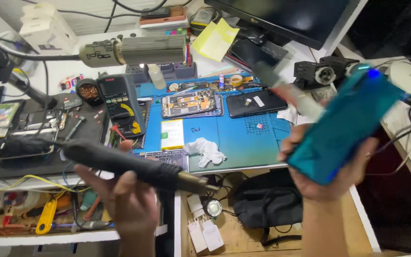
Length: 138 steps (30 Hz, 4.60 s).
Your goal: Disassembling a smartphone by heating the back cover and prying it open with a tool
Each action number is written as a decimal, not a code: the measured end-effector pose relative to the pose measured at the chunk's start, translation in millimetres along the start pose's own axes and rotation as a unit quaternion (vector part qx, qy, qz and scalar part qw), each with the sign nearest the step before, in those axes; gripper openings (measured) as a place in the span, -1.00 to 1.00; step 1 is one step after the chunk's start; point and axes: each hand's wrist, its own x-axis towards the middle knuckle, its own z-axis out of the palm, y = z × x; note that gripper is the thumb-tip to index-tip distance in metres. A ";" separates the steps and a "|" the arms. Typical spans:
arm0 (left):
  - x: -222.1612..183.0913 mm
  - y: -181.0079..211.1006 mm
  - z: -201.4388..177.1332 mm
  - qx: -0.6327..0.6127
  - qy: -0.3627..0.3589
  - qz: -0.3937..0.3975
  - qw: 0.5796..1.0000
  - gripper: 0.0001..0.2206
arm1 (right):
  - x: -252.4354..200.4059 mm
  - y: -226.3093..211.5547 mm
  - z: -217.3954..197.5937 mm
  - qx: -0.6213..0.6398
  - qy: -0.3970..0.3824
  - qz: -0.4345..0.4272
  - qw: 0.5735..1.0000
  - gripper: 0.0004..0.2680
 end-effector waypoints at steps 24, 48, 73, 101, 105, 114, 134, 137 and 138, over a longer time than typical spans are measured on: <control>42.5 86.7 62.4 0.331 -0.272 0.180 0.885 -0.58 | -47.5 114.3 -50.6 0.017 0.167 0.412 0.896 -0.31; 25.7 47.2 70.9 0.524 -0.499 0.197 0.662 -0.71 | -47.6 115.8 -34.1 0.022 0.111 0.436 0.893 -0.31; 46.1 28.4 71.7 0.473 -0.500 0.166 0.706 -0.69 | -52.3 115.5 -38.8 0.066 0.127 0.457 0.878 -0.29; 55.5 32.7 81.6 0.453 -0.454 0.099 0.761 -0.68 | -57.0 112.9 -49.7 0.117 0.114 0.485 0.859 -0.25; 51.9 40.6 84.8 0.481 -0.427 0.075 0.762 -0.74 | -57.6 110.6 -47.8 0.134 0.106 0.493 0.853 -0.23; 46.9 46.5 87.7 0.424 -0.432 0.089 0.791 -0.70 | -62.1 113.5 -51.0 0.135 0.114 0.504 0.846 -0.21; 36.5 42.5 70.6 0.378 -0.470 0.015 0.798 -0.62 | -57.7 110.5 -50.0 0.111 0.115 0.480 0.862 -0.23; 37.2 42.0 66.3 0.368 -0.476 0.034 0.798 -0.62 | -61.5 112.2 -49.9 0.102 0.116 0.480 0.864 -0.23; 39.1 40.2 64.5 0.345 -0.495 0.016 0.797 -0.58 | -61.5 112.9 -51.1 0.099 0.129 0.487 0.858 -0.22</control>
